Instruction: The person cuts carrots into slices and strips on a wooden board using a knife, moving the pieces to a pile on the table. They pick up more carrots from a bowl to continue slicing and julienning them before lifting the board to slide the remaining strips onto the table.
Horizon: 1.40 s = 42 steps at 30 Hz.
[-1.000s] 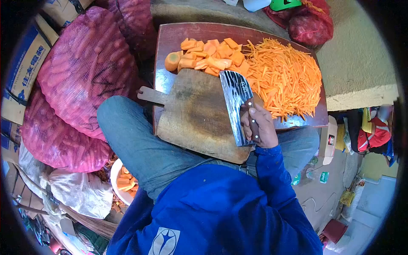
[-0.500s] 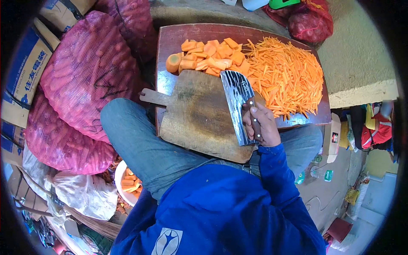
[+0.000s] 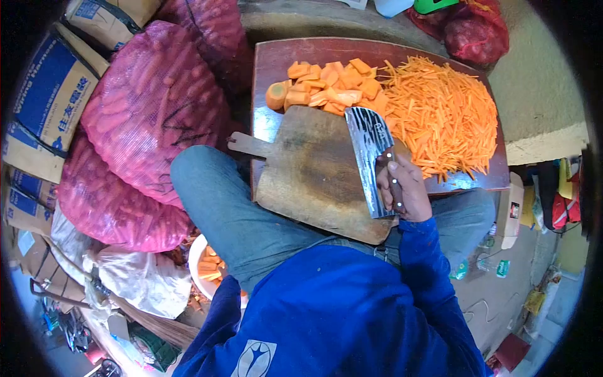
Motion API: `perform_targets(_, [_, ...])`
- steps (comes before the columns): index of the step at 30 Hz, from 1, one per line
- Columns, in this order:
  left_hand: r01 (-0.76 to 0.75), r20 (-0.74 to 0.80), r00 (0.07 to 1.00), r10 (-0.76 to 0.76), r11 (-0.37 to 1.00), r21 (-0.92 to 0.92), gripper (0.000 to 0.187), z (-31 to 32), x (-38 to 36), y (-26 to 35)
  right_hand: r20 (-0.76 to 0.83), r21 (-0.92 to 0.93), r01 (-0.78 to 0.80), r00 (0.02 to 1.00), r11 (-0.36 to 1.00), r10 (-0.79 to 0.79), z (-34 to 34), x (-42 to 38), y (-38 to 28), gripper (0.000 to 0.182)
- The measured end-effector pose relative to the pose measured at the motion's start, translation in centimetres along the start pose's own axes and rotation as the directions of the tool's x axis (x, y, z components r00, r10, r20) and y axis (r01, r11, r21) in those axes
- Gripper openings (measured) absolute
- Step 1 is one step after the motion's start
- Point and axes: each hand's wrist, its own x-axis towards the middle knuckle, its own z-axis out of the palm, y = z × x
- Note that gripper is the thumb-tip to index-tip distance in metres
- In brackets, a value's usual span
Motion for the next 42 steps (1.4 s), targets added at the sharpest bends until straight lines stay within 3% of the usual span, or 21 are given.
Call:
perform_targets(4, [-0.207,-0.256,0.957,0.135,0.937,-0.282,0.049,-2.7,1.7,-1.3,-0.001,-0.011,-0.006,1.000,1.000,0.006,-0.2,0.0,0.2,0.036])
perform_targets(6, [-0.163,-0.454,0.886,0.094,0.980,-0.114,0.047,-6.4,0.5,0.9,-0.030,-0.013,-0.021,0.999,1.000,0.021,0.0,-0.2,0.1,0.036])
perform_targets(7, [-0.087,-0.416,0.908,-0.047,0.951,-0.298,0.046,-9.2,-0.7,4.4,-0.075,-0.025,-0.037,0.997,0.999,0.035,0.2,-0.2,0.2,0.036])
perform_targets(8, [-0.108,-0.525,0.838,0.152,0.988,0.112,0.043,-12.3,-2.2,7.5,-0.071,-0.040,-0.037,0.997,0.999,0.034,0.1,-0.2,0.2,0.037])
perform_targets(9, [-0.238,-0.637,0.749,0.182,0.971,-0.003,0.041,-14.3,-2.7,9.2,-0.067,-0.053,-0.038,0.997,0.998,0.035,-0.1,-0.1,0.4,0.037])
perform_targets(10, [-0.306,-0.676,0.727,0.120,0.938,-0.164,0.042,-15.9,-2.7,9.7,-0.039,-0.056,-0.024,0.999,0.998,0.022,-0.3,0.0,0.6,0.038])
perform_targets(11, [-0.272,-0.585,0.809,-0.049,0.852,-0.447,0.037,-18.7,-5.3,15.2,-0.061,-0.063,-0.036,0.998,0.997,0.032,0.0,-0.1,0.4,0.040])
perform_targets(12, [-0.192,-0.642,0.767,-0.022,0.946,-0.262,0.030,-21.1,-6.0,16.9,-0.037,-0.055,-0.023,0.999,0.998,0.021,-0.2,0.0,0.6,0.040])
perform_targets(13, [-0.311,-0.721,0.673,0.166,0.948,-0.073,0.025,-23.2,-5.1,16.9,-0.024,-0.048,-0.006,1.000,0.999,0.005,-0.4,0.1,0.7,0.040])
perform_targets(14, [-0.426,-0.719,0.693,0.056,0.836,-0.346,0.026,-23.9,-4.9,16.7,-0.030,-0.042,-0.007,1.000,0.999,0.006,-0.3,0.1,0.7,0.041])
perform_targets(15, [-0.509,-0.681,0.732,-0.037,0.635,-0.582,0.026,-25.2,-7.0,21.8,-0.028,-0.034,-0.001,1.000,0.999,0.000,-0.2,0.2,0.7,0.041])
perform_targets(22, [-0.751,-0.694,0.654,0.301,0.373,-0.545,0.031,-25.5,-12.7,41.1,-0.036,-0.046,-0.009,0.999,0.999,0.007,-0.2,-0.1,0.5,0.037])
perform_targets(24, [-0.767,-0.614,0.642,0.459,0.402,-0.501,0.035,-22.9,-13.4,45.4,-0.052,-0.048,-0.040,0.998,0.998,0.038,-0.3,-0.1,0.4,0.035])
perform_targets(27, [-0.703,-0.410,0.635,0.655,0.269,-0.658,0.043,-17.4,-15.3,52.4,-0.052,0.004,-0.076,0.996,0.997,0.076,0.0,-0.1,0.2,0.034])
perform_targets(29, [-0.728,-0.317,0.518,0.794,0.215,-0.651,0.049,-13.4,-14.6,54.6,-0.072,0.011,-0.047,0.996,0.999,0.048,0.1,-0.3,0.1,0.031])
perform_targets(31, [-0.680,-0.199,0.546,0.814,0.291,-0.673,0.051,-9.7,-13.8,55.4,-0.032,0.057,-0.059,0.998,0.997,0.061,0.2,-0.4,0.0,0.034])
perform_targets(33, [-0.708,-0.214,0.517,0.829,0.274,-0.651,0.053,-7.3,-13.2,55.6,-0.033,0.042,-0.043,0.998,0.998,0.044,0.2,-0.6,-0.1,0.033])
perform_targets(35, [-0.949,-0.216,0.315,0.924,0.301,-0.094,0.054,-6.6,-12.2,54.8,-0.012,0.029,-0.037,0.999,0.999,0.038,-0.1,-0.8,-0.2,0.033])
perform_targets(36, [-0.965,-0.231,0.261,0.937,0.259,-0.040,0.056,-6.9,-12.2,54.9,-0.023,0.020,-0.044,0.999,0.999,0.044,0.0,-0.9,-0.3,0.033])
perform_targets(40, [-0.936,-0.235,0.351,0.906,0.335,-0.107,0.054,-7.3,-12.5,54.8,-0.022,-0.017,-0.049,0.999,0.999,0.049,0.5,-1.7,-1.1,0.032])
perform_targets(42, [-0.954,-0.238,0.299,0.924,0.289,-0.078,0.052,-7.2,-12.1,54.7,-0.064,-0.096,-0.012,0.998,0.995,0.005,0.7,-2.3,-1.5,0.030])
